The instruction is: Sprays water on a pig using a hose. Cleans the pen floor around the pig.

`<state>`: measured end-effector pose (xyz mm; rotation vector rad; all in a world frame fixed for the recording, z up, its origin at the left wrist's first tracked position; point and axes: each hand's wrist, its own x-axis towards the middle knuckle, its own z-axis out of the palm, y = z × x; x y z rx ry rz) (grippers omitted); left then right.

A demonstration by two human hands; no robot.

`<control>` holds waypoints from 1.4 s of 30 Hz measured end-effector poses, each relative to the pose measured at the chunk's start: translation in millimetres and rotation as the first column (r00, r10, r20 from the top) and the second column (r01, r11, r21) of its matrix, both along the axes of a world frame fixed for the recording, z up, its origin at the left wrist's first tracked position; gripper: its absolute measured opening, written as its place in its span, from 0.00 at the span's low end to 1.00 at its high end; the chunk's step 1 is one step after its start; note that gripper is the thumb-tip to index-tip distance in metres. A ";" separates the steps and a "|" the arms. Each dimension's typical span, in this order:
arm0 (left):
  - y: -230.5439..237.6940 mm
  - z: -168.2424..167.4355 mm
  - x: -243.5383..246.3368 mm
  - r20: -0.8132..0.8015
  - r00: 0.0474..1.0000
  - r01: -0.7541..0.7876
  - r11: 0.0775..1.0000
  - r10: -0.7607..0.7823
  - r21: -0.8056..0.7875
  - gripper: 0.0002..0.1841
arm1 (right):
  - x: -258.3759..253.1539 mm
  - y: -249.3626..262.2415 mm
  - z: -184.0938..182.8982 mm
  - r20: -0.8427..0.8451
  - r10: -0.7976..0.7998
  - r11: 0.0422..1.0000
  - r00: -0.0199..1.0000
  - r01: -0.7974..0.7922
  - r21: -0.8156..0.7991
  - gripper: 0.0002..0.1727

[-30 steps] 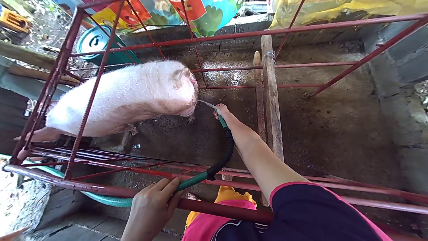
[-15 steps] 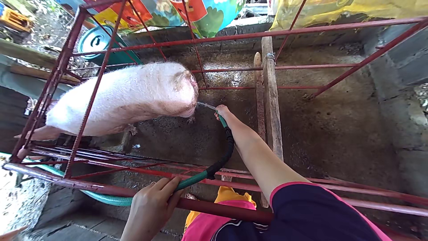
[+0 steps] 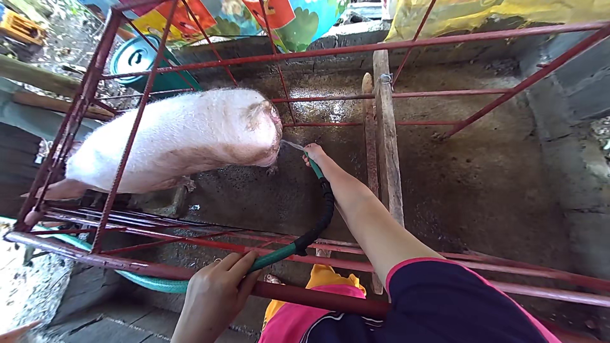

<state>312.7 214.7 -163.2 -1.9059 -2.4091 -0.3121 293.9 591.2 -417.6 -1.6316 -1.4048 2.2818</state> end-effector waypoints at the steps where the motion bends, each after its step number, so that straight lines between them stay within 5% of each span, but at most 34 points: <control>1: 0.0 0.0 0.1 0.002 1.000 0.001 1.000 -0.001 0.001 0.22 | -1.6 1.2 2.3 -0.013 0.000 1.000 1.000 0.000 0.000 0.15; 42: 4.3 -1.7 6.7 -0.024 0.998 -0.049 0.995 0.051 0.086 0.20 | -43.0 60.4 89.4 -0.092 0.142 0.960 0.986 -0.114 0.257 0.16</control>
